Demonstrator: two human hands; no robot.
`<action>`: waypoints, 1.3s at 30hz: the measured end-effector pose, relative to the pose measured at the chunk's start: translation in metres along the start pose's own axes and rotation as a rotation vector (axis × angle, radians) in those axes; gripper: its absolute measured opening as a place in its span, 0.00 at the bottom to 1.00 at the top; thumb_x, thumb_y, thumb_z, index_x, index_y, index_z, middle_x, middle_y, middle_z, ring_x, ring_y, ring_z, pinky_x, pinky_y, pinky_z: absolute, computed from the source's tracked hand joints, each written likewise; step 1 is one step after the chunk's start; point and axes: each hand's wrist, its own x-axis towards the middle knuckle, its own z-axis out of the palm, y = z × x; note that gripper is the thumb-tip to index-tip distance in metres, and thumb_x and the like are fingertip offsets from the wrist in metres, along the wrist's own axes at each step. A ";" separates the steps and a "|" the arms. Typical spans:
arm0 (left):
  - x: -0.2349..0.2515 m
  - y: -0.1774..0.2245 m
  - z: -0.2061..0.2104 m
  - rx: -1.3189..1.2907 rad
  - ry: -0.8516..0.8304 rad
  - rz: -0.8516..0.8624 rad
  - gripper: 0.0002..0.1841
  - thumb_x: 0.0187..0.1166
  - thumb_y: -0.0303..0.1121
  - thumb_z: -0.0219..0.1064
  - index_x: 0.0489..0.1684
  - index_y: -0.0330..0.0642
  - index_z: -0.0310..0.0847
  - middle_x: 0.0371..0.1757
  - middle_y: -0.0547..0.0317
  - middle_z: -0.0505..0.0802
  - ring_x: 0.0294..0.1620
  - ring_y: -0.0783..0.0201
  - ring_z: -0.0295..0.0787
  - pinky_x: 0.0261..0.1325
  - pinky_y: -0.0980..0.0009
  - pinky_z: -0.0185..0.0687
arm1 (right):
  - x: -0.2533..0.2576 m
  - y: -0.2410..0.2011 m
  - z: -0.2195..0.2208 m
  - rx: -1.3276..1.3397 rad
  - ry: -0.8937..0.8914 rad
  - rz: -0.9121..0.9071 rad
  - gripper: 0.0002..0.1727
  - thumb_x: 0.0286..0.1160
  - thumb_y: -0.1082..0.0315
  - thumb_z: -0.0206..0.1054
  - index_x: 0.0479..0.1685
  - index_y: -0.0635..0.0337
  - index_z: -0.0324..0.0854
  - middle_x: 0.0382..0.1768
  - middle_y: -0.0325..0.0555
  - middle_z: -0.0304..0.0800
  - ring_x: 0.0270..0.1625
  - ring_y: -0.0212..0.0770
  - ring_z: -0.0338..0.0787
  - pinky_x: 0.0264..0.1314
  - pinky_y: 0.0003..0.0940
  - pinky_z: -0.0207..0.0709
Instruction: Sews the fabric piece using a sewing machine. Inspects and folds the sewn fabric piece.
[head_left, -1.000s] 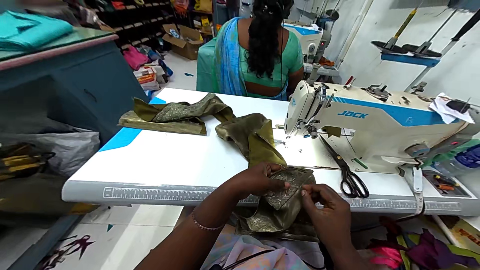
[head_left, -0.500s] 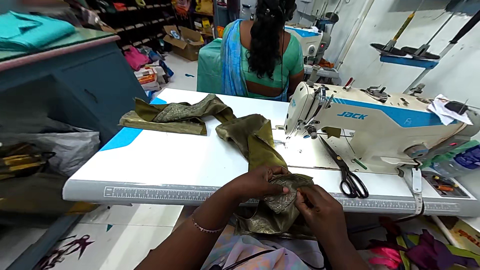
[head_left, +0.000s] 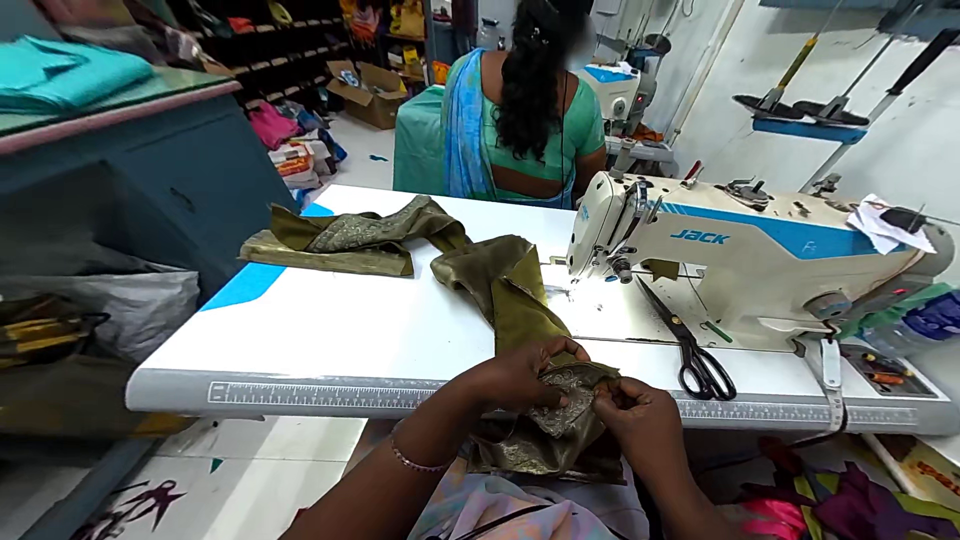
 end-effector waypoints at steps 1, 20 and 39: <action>0.001 0.000 0.000 0.012 0.004 -0.008 0.28 0.72 0.10 0.68 0.69 0.47 0.71 0.44 0.54 0.92 0.35 0.68 0.91 0.41 0.73 0.88 | -0.002 0.001 0.003 -0.035 0.046 -0.032 0.03 0.57 0.68 0.74 0.22 0.52 0.88 0.20 0.29 0.83 0.21 0.21 0.77 0.24 0.19 0.70; -0.003 0.004 -0.008 -0.152 0.083 -0.098 0.13 0.94 0.34 0.52 0.51 0.40 0.83 0.31 0.66 0.90 0.28 0.78 0.86 0.33 0.82 0.84 | 0.010 0.008 -0.093 -0.494 -0.042 0.126 0.22 0.65 0.83 0.75 0.61 0.64 0.84 0.47 0.58 0.93 0.49 0.58 0.93 0.53 0.61 0.84; 0.012 0.030 -0.068 1.026 0.124 -0.093 0.14 0.74 0.35 0.78 0.49 0.33 0.92 0.47 0.40 0.94 0.56 0.40 0.88 0.73 0.31 0.63 | 0.037 -0.005 -0.061 0.029 0.422 -0.288 0.12 0.85 0.68 0.60 0.53 0.70 0.83 0.40 0.38 0.87 0.41 0.16 0.83 0.49 0.15 0.78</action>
